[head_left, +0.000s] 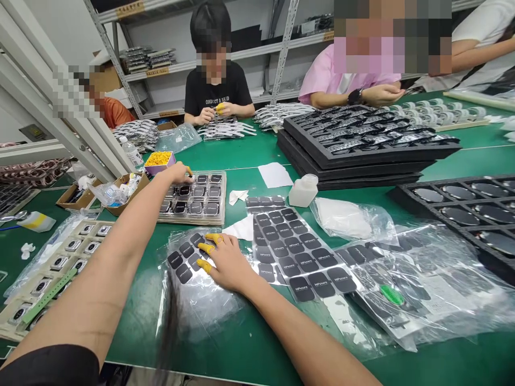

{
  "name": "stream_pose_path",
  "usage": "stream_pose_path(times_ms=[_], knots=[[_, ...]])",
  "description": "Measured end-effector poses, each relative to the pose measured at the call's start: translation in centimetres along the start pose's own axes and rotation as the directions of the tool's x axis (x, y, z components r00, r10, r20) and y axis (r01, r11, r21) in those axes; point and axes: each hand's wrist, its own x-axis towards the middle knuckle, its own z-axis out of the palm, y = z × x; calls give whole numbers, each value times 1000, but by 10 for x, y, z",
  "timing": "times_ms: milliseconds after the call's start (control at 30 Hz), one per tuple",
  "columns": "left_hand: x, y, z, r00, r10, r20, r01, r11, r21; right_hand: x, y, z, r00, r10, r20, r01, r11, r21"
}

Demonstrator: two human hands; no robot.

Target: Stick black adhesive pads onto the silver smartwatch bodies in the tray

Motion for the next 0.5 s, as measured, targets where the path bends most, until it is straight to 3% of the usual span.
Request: stream_pose_path(times_ms=[167,300,400,467,500], knots=[[4,13,-7,996,-71,61,68,997,45,1,1,-1,1000,0,-19,1,999,41],[-14,30,-16,997,-82,-13,83,997,12,2,4,2,998,-5,-56,10,997,80],[-59,44,-7,983,-67,-169,60,997,-50,4,6,1,983,-1,-182,40,977,209],[-106,54,12,958,-76,-275,40,990,-136,6,8,-3,931,119,-344,16,931,364],[-132,60,26,938,-68,-340,-40,952,-304,8,10,-5,889,205,-410,-9,902,432]])
